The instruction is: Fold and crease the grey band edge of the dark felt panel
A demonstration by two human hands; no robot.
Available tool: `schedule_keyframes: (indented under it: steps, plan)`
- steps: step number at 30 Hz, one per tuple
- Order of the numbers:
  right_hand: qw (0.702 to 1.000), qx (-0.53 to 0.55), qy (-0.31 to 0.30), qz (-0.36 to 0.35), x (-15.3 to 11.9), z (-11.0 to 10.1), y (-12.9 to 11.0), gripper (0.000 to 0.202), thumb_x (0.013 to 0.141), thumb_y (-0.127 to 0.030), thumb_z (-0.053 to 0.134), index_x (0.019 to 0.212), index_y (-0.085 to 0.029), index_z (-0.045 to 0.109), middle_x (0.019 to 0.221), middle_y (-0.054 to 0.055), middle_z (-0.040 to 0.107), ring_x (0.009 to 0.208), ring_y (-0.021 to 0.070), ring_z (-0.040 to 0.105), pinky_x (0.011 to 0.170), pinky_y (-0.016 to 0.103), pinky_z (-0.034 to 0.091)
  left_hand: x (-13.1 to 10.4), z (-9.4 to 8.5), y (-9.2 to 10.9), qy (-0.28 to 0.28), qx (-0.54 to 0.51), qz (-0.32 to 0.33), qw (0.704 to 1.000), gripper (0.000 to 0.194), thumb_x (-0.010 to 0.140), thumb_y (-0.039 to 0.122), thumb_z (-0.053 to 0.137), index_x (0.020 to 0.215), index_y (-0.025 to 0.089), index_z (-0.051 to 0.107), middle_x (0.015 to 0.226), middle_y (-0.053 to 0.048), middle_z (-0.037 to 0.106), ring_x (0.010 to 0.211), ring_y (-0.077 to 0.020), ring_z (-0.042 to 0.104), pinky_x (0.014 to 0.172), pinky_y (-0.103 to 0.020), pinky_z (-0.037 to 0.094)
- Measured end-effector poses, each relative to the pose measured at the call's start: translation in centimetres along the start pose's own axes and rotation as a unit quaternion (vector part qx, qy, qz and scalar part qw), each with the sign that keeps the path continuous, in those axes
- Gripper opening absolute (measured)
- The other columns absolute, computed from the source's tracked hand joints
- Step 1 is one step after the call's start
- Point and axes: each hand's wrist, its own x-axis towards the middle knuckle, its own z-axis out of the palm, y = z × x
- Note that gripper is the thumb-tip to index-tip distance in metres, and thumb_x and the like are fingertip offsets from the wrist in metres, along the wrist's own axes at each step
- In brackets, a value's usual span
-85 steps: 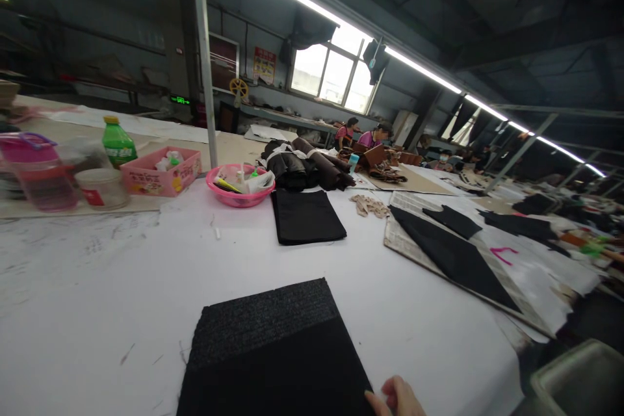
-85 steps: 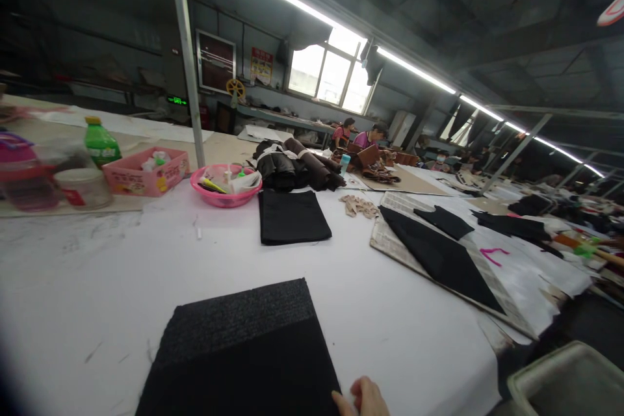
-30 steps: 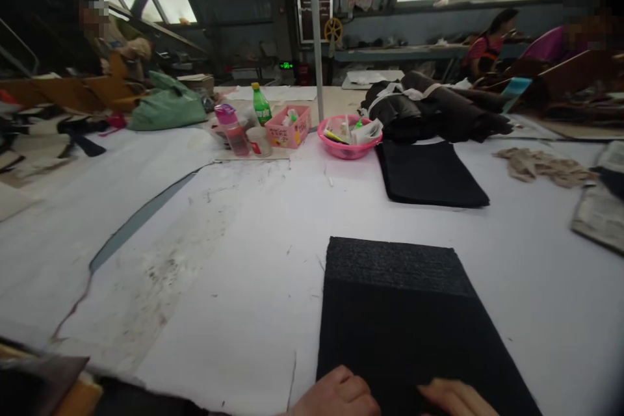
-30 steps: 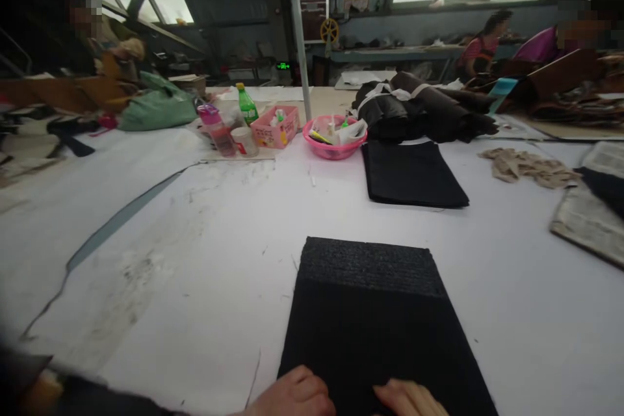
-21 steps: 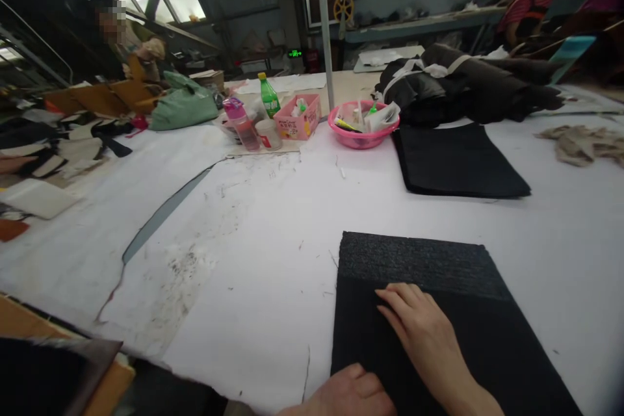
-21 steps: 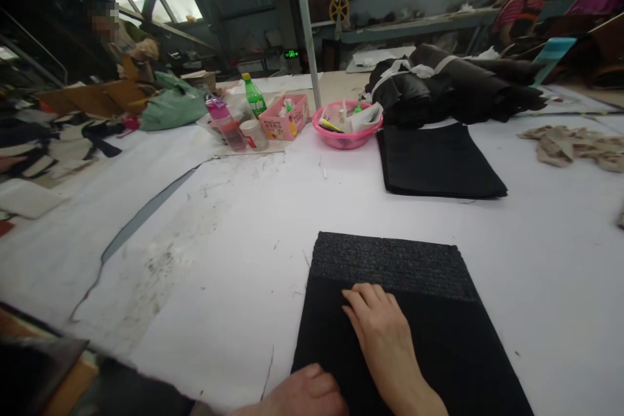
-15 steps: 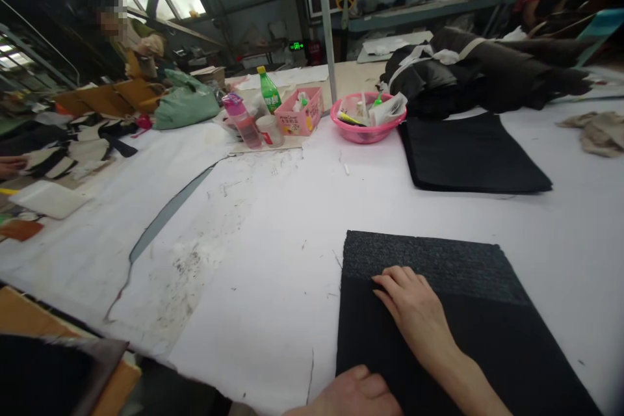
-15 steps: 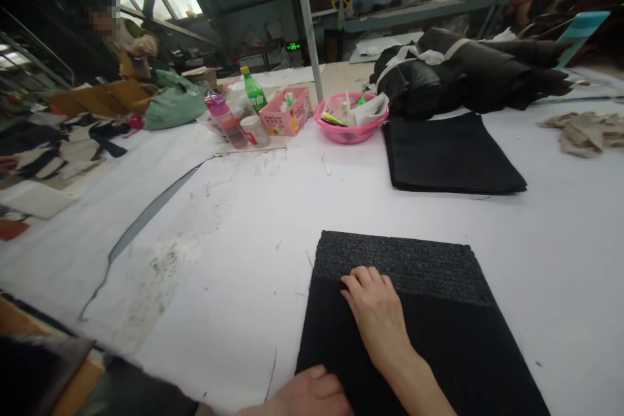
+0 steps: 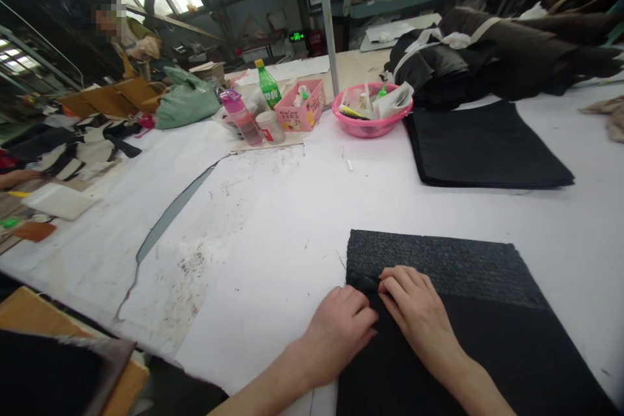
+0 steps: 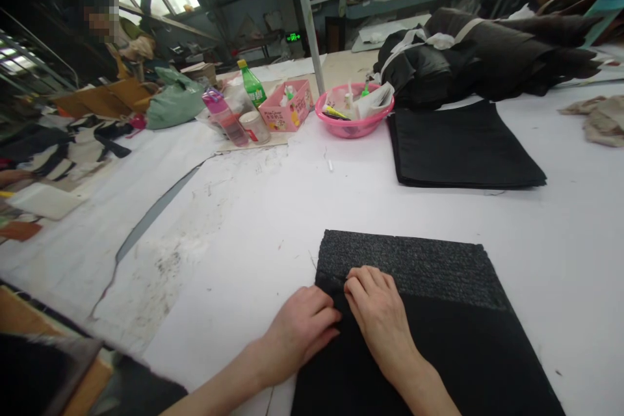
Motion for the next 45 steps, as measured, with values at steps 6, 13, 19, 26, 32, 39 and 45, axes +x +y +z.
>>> schedule_keyframes:
  steps: [6, 13, 19, 26, 32, 39, 45]
  plan:
    - [1.000, 0.023, -0.005, -0.009, -0.4, 0.2, 0.6, 0.016, 0.098, -0.014, 0.042, 0.090, -0.020, 0.053, 0.097, 0.004, 0.058, 0.098, 0.0216, 0.051, 0.087, 0.037, 0.036, 1.6, -0.9, -2.0, 0.060, -0.005, -0.062, 0.996, 0.049, 0.082, 0.030, 0.072, 0.124, 0.022, 0.050, 0.121, -0.008, 0.052, 0.110, -0.0259, 0.047, 0.091, -0.042, 0.044]
    - [0.999, 0.032, 0.004, -0.007, -0.8, 0.7, 1.0, 0.013, 0.098, -0.015, 0.044, 0.089, -0.020, 0.053, 0.097, 0.004, 0.057, 0.097, 0.0209, 0.052, 0.087, 0.036, 0.037, 3.4, -1.4, -2.9, 0.025, 0.002, -0.047, 0.999, 0.021, 0.083, 0.028, 0.071, 0.098, 0.021, 0.059, 0.097, -0.003, 0.056, 0.097, -0.0223, 0.049, 0.082, -0.036, 0.042]
    - [1.000, 0.016, 0.007, 0.004, -0.9, 0.8, 1.1, 0.010, 0.098, -0.020, 0.047, 0.100, -0.021, 0.057, 0.100, 0.005, 0.059, 0.096, 0.0219, 0.054, 0.086, 0.037, 0.038, 3.7, -1.7, -3.3, 0.039, -0.028, -0.050, 0.998, 0.023, 0.078, 0.029, 0.076, 0.087, 0.020, 0.058, 0.098, -0.002, 0.054, 0.097, -0.0207, 0.047, 0.079, -0.033, 0.041]
    - [1.000, -0.017, 0.005, 0.017, -0.9, 1.0, 1.1, 0.015, 0.099, -0.027, 0.047, 0.108, -0.020, 0.058, 0.102, 0.007, 0.059, 0.099, 0.0241, 0.054, 0.085, 0.039, 0.041, 3.1, -1.4, -4.1, 0.035, -0.044, -0.019, 0.998, 0.014, 0.087, 0.029, 0.067, 0.086, 0.019, 0.058, 0.092, -0.003, 0.056, 0.092, -0.0198, 0.048, 0.077, -0.032, 0.042]
    - [1.000, -0.019, 0.003, 0.001, -1.0, 1.3, 1.6, 0.019, 0.097, -0.024, 0.052, 0.114, -0.025, 0.060, 0.118, 0.007, 0.055, 0.115, 0.0268, 0.049, 0.094, 0.044, 0.043, 2.4, -0.7, -4.2, 0.043, -0.056, 0.019, 0.997, 0.011, 0.094, 0.026, 0.056, 0.085, 0.018, 0.056, 0.086, -0.003, 0.059, 0.089, -0.0188, 0.050, 0.078, -0.031, 0.042]
    - [1.000, -0.007, 0.008, -0.016, -0.8, 1.2, 1.6, 0.007, 0.094, -0.022, 0.056, 0.090, -0.023, 0.062, 0.127, 0.007, 0.052, 0.127, 0.0286, 0.043, 0.099, 0.048, 0.043, 2.1, -0.6, -4.1, 0.042, -0.080, 0.001, 0.996, 0.009, 0.094, 0.026, 0.056, 0.092, 0.018, 0.057, 0.091, -0.004, 0.060, 0.088, -0.0183, 0.054, 0.077, -0.031, 0.044]
    - [1.000, -0.010, -0.002, 0.001, -0.9, 1.1, 1.6, 0.011, 0.097, -0.026, 0.054, 0.088, -0.021, 0.058, 0.128, 0.007, 0.051, 0.129, 0.0284, 0.039, 0.102, 0.049, 0.040, 2.6, -0.5, -3.8, 0.036, -0.069, -0.016, 0.997, 0.012, 0.095, 0.030, 0.055, 0.095, 0.020, 0.062, 0.092, -0.003, 0.062, 0.091, -0.0194, 0.055, 0.080, -0.032, 0.043]
